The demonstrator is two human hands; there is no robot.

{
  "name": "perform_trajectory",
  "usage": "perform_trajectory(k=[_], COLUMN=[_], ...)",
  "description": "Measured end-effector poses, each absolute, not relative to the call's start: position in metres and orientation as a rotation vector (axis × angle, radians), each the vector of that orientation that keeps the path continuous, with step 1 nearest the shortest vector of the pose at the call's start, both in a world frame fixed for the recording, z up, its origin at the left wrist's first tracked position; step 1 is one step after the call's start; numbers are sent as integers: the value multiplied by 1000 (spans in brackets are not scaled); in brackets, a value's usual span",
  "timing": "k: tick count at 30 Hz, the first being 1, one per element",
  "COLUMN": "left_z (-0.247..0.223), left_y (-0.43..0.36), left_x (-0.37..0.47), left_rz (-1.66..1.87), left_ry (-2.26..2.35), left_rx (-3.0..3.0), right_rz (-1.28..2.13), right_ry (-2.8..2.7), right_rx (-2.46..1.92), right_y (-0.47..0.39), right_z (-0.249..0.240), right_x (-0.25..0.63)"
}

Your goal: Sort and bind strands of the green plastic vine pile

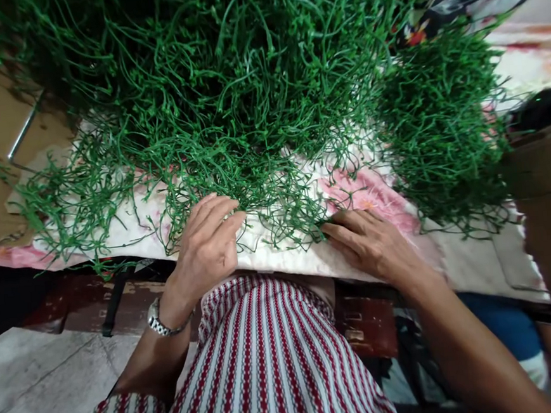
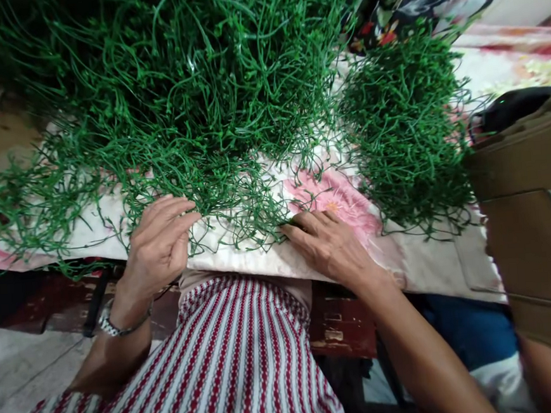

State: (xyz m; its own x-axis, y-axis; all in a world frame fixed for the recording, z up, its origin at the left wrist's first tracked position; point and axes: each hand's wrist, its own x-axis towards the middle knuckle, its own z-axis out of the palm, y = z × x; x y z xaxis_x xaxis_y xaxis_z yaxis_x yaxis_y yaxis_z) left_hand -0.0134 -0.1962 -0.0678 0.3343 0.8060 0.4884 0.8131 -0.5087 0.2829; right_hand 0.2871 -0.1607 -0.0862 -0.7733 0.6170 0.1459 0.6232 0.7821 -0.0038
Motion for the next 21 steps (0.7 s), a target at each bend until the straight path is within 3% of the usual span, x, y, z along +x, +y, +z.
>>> perform_trajectory(k=[10,17,21], left_z=[-72,-65,-54], left_y=[-206,-199,-207], left_x=[33,56,31], left_rz=[-396,-526,-873], left_ry=[-1631,-1480,-1508], left_rx=[-2823,-2967,-2691], right_rz=[104,94,125], right_ry=[-2831,-2886,-2770], right_rx=[-1198,-994,-910], right_y=[-159,-132,-125], right_z=[-65,-75,-86], right_x=[274,235,228])
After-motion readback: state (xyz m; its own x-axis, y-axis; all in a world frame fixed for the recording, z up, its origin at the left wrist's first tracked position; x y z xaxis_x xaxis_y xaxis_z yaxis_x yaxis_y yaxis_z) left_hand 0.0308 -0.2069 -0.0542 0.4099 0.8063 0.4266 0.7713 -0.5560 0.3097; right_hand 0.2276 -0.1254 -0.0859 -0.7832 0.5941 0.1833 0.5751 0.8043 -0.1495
